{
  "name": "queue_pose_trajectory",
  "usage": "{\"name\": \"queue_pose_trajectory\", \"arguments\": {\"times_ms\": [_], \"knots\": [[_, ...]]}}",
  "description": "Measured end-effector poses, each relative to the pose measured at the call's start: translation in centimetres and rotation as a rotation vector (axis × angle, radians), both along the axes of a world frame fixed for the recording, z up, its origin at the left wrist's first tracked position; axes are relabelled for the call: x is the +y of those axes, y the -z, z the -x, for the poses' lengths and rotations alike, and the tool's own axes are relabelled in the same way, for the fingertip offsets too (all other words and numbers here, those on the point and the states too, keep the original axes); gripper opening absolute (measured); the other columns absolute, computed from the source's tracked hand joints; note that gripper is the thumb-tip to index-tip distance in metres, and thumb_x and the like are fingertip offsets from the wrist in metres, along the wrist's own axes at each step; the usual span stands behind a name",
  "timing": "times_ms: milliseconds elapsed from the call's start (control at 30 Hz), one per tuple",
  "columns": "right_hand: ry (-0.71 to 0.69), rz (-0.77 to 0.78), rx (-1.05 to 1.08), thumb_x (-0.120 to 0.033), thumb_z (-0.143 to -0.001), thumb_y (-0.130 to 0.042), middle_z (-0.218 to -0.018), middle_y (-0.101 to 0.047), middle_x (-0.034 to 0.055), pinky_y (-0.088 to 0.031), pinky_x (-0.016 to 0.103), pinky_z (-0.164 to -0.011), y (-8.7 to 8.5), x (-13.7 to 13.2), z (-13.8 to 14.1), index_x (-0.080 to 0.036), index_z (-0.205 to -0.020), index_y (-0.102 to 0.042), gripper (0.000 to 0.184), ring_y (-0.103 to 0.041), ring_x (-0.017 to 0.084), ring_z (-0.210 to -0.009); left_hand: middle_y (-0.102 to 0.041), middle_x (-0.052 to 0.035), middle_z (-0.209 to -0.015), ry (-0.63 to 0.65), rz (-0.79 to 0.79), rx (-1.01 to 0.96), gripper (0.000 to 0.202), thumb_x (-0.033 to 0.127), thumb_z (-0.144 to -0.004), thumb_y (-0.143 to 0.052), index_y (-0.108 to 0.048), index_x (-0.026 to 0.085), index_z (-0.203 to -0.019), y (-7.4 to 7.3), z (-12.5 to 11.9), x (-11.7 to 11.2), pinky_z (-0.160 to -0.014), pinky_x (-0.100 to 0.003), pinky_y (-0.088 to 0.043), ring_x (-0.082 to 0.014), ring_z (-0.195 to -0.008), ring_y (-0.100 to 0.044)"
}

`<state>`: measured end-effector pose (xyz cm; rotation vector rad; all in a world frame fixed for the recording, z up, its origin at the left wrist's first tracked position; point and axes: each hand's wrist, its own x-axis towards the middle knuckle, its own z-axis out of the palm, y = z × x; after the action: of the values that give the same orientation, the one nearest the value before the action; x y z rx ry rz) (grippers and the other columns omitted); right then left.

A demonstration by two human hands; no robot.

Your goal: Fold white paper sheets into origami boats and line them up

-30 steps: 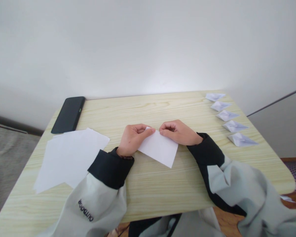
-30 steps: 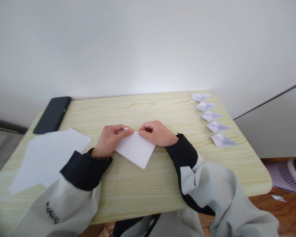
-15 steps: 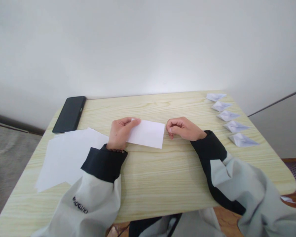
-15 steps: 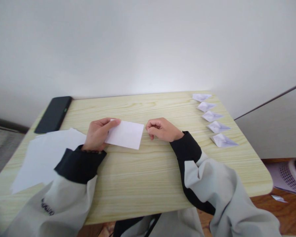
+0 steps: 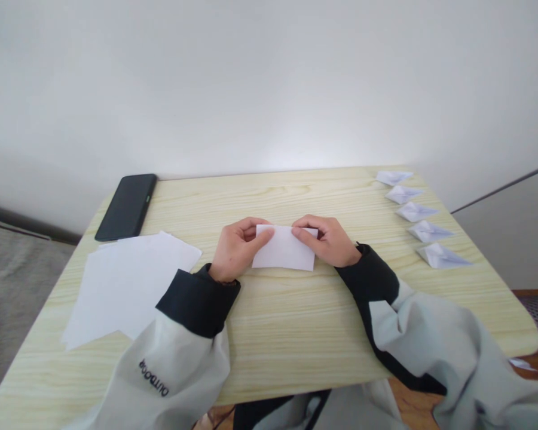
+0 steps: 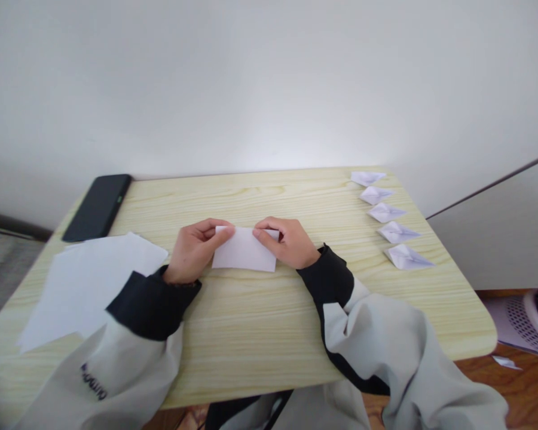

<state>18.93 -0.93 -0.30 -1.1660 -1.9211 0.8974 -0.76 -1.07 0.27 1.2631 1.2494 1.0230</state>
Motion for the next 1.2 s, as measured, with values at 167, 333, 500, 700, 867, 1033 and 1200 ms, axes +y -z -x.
{"name": "queue_pose_trajectory", "arguments": {"times_ms": [167,333,500,700,867,1033,1200], "knots": [[-0.074,-0.06,0.013,-0.028,-0.086,-0.053,-0.077,-0.067,0.003,-0.041,0.022,-0.059,-0.1,-0.1,-0.1,-0.016,-0.08,-0.064,0.017,-0.057,0.012,-0.067,-0.071,-0.0023,-0.073,0.117,-0.032,0.04,0.032,0.041,-0.069,-0.073,-0.068,0.016,-0.089,0.1,0.2,0.1,-0.049,-0.02,-0.043,-0.0114,-0.056,-0.058],[-0.126,-0.145,0.013,-0.026,-0.086,-0.053,-0.076,-0.067,0.0036,-0.042,0.023,-0.06,0.0,0.0,-0.3,-0.016,-0.079,-0.064,0.017,-0.058,0.012,-0.067,-0.072,-0.0036,-0.074,0.157,-0.112,0.239,0.026,0.039,-0.072,-0.067,-0.071,0.013,-0.076,-0.4,0.3,0.1,-0.053,-0.02,-0.045,-0.0133,-0.062,-0.06],[-0.125,-0.177,-0.032,-0.024,-0.085,-0.053,-0.074,-0.067,0.0035,-0.043,0.023,-0.062,0.2,0.2,-0.8,-0.015,-0.077,-0.064,0.016,-0.059,0.012,-0.066,-0.072,-0.0026,-0.073,0.183,-0.12,0.388,0.025,0.036,-0.075,-0.061,-0.072,0.013,-0.077,-0.6,0.7,0.3,-0.056,-0.021,-0.046,-0.0143,-0.063,-0.063],[-0.137,-0.174,-0.058,-0.025,-0.085,-0.053,-0.073,-0.067,0.003,-0.042,0.023,-0.062,0.3,0.3,-1.2,-0.015,-0.076,-0.065,0.018,-0.059,0.012,-0.065,-0.072,-0.0018,-0.068,0.194,-0.104,0.476,0.024,0.035,-0.074,-0.06,-0.072,0.014,-0.077,-0.6,1.3,0.5,-0.058,-0.022,-0.047,-0.0149,-0.062,-0.065],[-0.144,-0.127,-0.059,-0.027,-0.085,-0.054,-0.072,-0.067,0.0033,-0.042,0.022,-0.06,0.6,0.4,-1.3,-0.015,-0.075,-0.065,0.02,-0.058,0.012,-0.064,-0.072,-0.0017,-0.068,0.233,-0.081,0.491,0.023,0.034,-0.072,-0.06,-0.071,0.014,-0.076,-0.7,1.5,0.7,-0.059,-0.022,-0.049,-0.0161,-0.065,-0.066],[-0.157,-0.085,-0.043,-0.029,-0.084,-0.054,-0.069,-0.066,0.0024,-0.041,0.021,-0.057,0.8,0.5,-1.8,-0.015,-0.073,-0.064,0.021,-0.057,0.011,-0.062,-0.071,-0.0014,-0.066,0.241,-0.013,0.424,0.02,0.03,-0.07,-0.059,-0.07,0.014,-0.076,-0.4,1.8,1.1,-0.064,-0.025,-0.053,-0.0166,-0.065,-0.067],[-0.104,-0.086,-0.022,-0.028,-0.083,-0.055,-0.069,-0.067,0.0024,-0.041,0.021,-0.059,0.9,0.8,-2.3,-0.015,-0.071,-0.064,0.02,-0.058,0.011,-0.063,-0.072,-0.0046,-0.075,0.21,0.043,0.254,0.027,0.034,-0.077,-0.056,-0.068,0.012,-0.089,0.2,1.9,1.0,-0.069,-0.026,-0.055,-0.0162,-0.07,-0.067]]}}
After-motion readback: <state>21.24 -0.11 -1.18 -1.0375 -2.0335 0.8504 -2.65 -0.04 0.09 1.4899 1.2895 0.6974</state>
